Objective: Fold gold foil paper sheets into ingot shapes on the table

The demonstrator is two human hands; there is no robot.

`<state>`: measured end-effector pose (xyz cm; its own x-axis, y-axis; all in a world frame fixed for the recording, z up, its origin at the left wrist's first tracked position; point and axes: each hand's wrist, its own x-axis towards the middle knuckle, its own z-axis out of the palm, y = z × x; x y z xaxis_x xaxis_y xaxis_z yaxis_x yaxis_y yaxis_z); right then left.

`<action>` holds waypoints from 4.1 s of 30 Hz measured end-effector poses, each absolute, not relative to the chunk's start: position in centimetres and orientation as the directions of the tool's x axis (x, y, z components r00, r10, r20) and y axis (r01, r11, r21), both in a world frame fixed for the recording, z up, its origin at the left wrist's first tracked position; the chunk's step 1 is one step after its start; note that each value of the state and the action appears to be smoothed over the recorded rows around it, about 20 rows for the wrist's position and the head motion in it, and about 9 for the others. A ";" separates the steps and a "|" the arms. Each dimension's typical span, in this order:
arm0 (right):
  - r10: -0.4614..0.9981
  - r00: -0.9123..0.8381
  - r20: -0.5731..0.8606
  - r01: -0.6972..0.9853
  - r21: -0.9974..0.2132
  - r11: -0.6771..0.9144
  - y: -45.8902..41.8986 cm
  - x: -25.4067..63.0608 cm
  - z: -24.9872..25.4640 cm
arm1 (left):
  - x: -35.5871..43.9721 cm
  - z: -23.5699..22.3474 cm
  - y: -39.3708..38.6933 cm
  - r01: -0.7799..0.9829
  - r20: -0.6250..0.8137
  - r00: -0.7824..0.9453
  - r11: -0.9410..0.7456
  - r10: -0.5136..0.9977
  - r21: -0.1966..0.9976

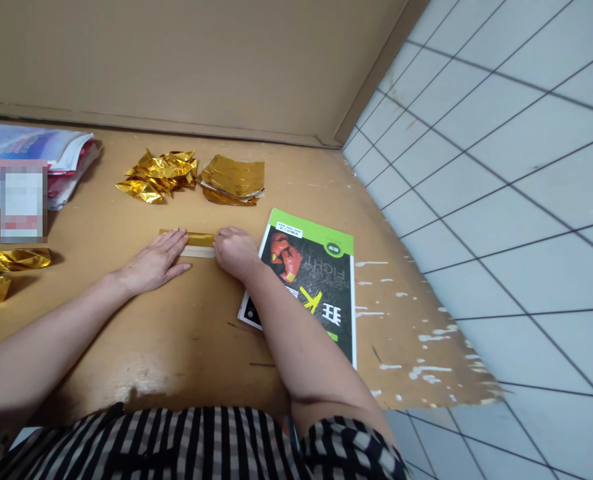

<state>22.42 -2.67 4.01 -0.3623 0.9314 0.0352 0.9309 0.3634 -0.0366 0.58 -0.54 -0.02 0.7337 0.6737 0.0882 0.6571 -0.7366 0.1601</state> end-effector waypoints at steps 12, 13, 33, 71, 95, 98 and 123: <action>0.813 -0.559 0.165 0.807 -0.114 0.579 -3.2 21.2 2.8 | 0.6 0.0 -0.7 0.651 0.126 0.733 -0.743 0.669 0.155; 0.807 -0.573 0.145 0.797 -0.129 0.589 -3.4 20.9 2.5 | 0.7 0.0 -0.8 0.652 0.129 0.732 -0.742 0.669 0.152; 0.929 -0.367 -0.037 0.916 0.158 0.368 -4.2 20.3 4.9 | -0.1 0.1 -0.3 0.700 0.134 0.690 -0.703 0.711 0.126; 0.602 -0.798 0.020 0.602 0.015 0.798 -6.5 17.0 4.8 | -0.5 1.6 1.1 0.819 0.175 0.502 -0.530 0.847 0.220; 0.786 -0.618 -0.019 0.778 -0.162 0.607 -5.2 17.8 3.7 | -0.4 1.7 1.6 0.818 0.200 0.492 -0.528 0.847 0.229; 0.828 -0.558 -0.053 0.827 -0.126 0.548 -4.9 18.1 4.0 | -0.4 1.8 1.8 0.818 0.198 0.494 -0.530 0.846 0.224; 0.884 -0.467 0.016 0.884 -0.002 0.467 -4.8 18.3 3.2 | 0.9 0.3 -0.7 0.562 0.267 0.779 -0.820 0.567 0.103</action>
<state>18.29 -4.79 3.17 -0.4665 0.8844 0.0157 0.8845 0.4666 -0.0017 0.94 -0.69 0.31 0.7791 0.5674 0.2666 0.5624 -0.8205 0.1026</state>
